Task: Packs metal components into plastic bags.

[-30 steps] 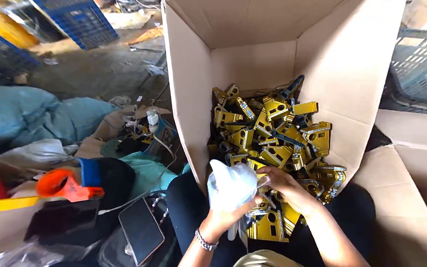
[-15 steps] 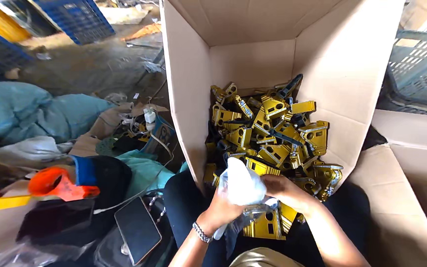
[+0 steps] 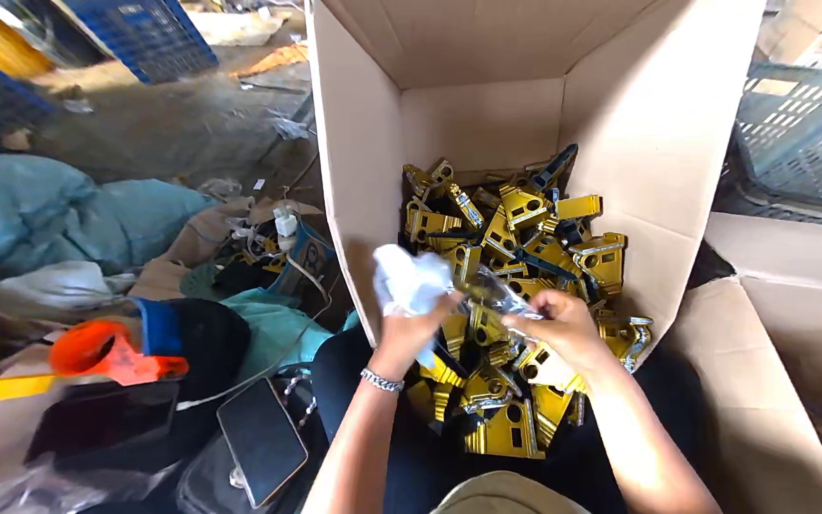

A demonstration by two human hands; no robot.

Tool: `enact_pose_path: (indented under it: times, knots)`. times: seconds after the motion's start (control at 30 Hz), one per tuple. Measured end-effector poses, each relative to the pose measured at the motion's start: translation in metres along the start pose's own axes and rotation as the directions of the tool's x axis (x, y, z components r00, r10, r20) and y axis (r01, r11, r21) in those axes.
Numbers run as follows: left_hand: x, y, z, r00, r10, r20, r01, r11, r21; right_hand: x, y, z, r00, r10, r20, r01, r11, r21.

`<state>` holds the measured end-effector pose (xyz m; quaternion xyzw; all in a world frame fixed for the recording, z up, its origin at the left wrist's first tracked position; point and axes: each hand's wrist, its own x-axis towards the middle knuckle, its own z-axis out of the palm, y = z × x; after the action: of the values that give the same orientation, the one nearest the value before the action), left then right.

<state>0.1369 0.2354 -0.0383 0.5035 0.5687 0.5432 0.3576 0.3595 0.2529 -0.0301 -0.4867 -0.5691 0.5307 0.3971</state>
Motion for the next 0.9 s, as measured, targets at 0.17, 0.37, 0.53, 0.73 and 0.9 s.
enact_pose_path:
  times: [0.17,0.37,0.53,0.73,0.9]
  knots:
    - [-0.004,0.023,0.01,0.922,-0.175,0.346,0.235,0.962,-0.139,0.028,-0.032,0.01,0.908,0.071,0.412,0.071,0.945,-0.319]
    - [-0.003,-0.005,-0.032,0.997,0.067,0.036,-0.067,0.998,0.002,0.034,-0.004,0.016,0.995,-0.048,0.091,0.061,0.987,-0.149]
    - [-0.008,0.007,-0.024,0.989,-0.116,0.088,0.126,0.984,-0.123,0.029,-0.007,0.06,0.883,-0.027,0.469,0.068,0.995,-0.07]
    - [-0.003,-0.004,-0.071,0.982,0.061,-0.178,-0.057,0.998,0.028,0.052,0.002,0.03,0.994,0.108,-0.032,-0.095,0.953,0.288]
    - [-0.015,0.006,-0.054,0.993,-0.119,0.013,0.119,0.984,-0.134,0.031,0.004,0.069,0.982,-0.081,0.171,0.09,0.995,-0.044]
